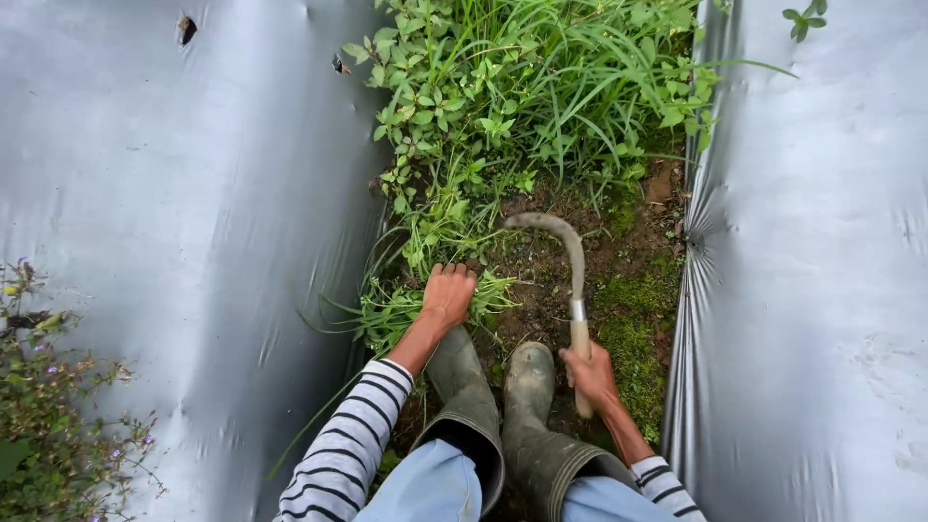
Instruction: Weeding a garden path between plastic-covered beds using a sickle and hands
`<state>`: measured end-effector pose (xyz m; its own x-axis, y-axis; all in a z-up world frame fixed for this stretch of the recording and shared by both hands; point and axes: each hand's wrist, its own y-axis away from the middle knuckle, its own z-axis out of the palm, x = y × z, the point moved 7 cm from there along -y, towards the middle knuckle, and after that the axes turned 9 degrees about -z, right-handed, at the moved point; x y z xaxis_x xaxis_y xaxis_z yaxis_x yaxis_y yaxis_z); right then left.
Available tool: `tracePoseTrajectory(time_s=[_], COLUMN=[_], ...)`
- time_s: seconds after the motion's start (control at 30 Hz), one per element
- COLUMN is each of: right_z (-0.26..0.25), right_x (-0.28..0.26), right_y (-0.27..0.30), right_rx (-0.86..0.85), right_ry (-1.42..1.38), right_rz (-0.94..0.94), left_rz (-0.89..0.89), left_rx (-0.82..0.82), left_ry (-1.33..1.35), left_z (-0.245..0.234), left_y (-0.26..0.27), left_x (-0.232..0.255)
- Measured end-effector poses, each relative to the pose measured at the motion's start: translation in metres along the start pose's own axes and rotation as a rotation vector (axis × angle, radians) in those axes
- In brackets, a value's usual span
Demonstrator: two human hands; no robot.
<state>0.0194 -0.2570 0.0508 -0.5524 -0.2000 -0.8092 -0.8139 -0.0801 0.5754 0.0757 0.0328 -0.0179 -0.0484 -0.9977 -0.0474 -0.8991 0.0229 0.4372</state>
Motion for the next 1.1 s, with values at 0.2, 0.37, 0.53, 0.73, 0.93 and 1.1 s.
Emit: tracePoseTrajectory(time_s=[0.2, 0.37, 0.53, 0.73, 0.93, 1.1], right_z=[0.008, 0.002, 0.000, -0.017, -0.004, 0.006], right_x=[0.008, -0.001, -0.008, 0.035, -0.002, 0.000], right_y=[-0.055, -0.014, -0.038, -0.032, -0.055, -0.055], right_rx=[0.112, -0.011, 0.206, 0.019, 0.131, -0.038], right_ry=[-0.152, 0.021, -0.154, -0.001, -0.163, -0.015], right_rz=[0.025, 0.063, -0.075, 0.106, 0.000, 0.131], left_rz=[0.055, 0.104, 0.146, 0.162, 0.164, 0.133], left_rx=[0.090, 0.135, 0.149, 0.111, 0.078, 0.052], left_ry=[0.073, 0.076, 0.106, 0.142, 0.157, 0.173], left_z=[-0.006, -0.059, -0.029, -0.022, -0.002, -0.045], left_y=[-0.015, 0.006, 0.000, -0.011, -0.022, -0.011], left_x=[0.015, 0.024, 0.047, 0.055, 0.054, 0.053])
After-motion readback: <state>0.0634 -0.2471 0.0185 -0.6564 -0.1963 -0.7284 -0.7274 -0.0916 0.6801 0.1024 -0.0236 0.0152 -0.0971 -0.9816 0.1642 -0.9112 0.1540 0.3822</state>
